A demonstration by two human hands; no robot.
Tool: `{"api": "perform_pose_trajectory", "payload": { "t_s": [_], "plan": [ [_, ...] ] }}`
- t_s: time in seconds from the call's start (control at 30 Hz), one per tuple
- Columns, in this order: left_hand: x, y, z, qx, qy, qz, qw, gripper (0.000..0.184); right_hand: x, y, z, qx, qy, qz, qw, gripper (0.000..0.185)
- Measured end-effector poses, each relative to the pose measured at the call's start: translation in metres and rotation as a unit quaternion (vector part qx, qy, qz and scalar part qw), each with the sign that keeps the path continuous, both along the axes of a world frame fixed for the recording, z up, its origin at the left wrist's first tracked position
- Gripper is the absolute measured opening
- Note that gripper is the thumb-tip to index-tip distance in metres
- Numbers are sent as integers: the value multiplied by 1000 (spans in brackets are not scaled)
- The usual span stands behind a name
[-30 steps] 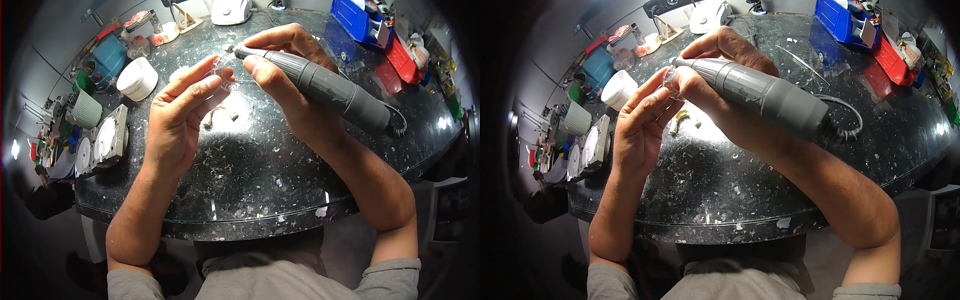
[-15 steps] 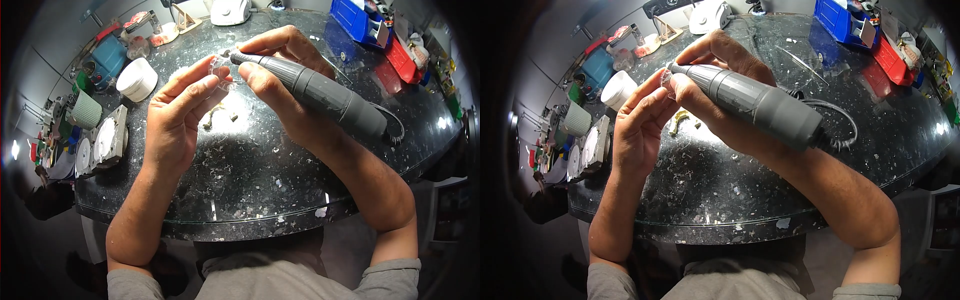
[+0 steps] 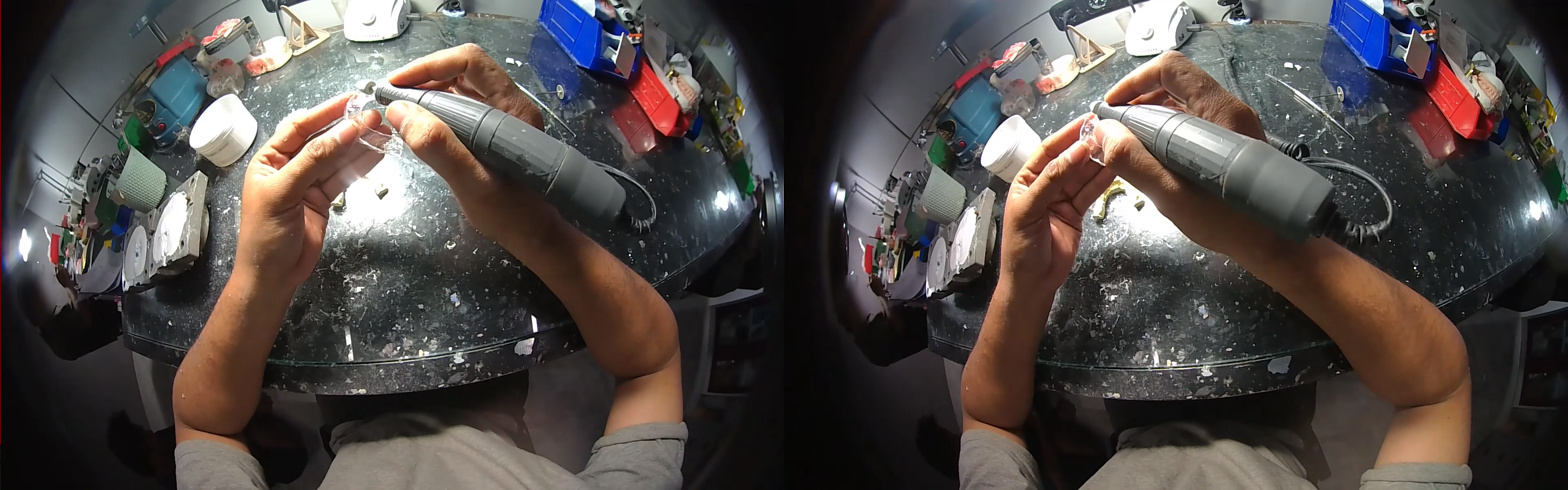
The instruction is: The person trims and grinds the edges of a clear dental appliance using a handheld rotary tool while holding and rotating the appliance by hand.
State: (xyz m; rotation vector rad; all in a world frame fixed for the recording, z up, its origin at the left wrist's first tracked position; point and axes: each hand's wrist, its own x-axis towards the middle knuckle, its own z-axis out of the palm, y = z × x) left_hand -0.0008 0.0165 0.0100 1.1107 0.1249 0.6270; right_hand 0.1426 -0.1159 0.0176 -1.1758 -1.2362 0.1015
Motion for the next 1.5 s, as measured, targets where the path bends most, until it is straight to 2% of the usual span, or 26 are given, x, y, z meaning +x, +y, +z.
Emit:
{"api": "perform_pose_trajectory", "payload": {
  "t_s": [0.17,0.27,0.77,1.5],
  "plan": [
    [0,1,0,-2,1,4,1000,40,-2,1,2,-3,11,0,1000,25],
    [0,1,1,-4,-1,0,1000,40,-2,-3,5,19,-9,-39,999,24],
    [0,0,1,-5,2,-1,1000,40,-5,-3,6,-20,24,-9,999,25],
    [0,-2,3,-4,1,0,1000,42,-7,-3,5,-11,32,-10,999,23]
  ]
}}
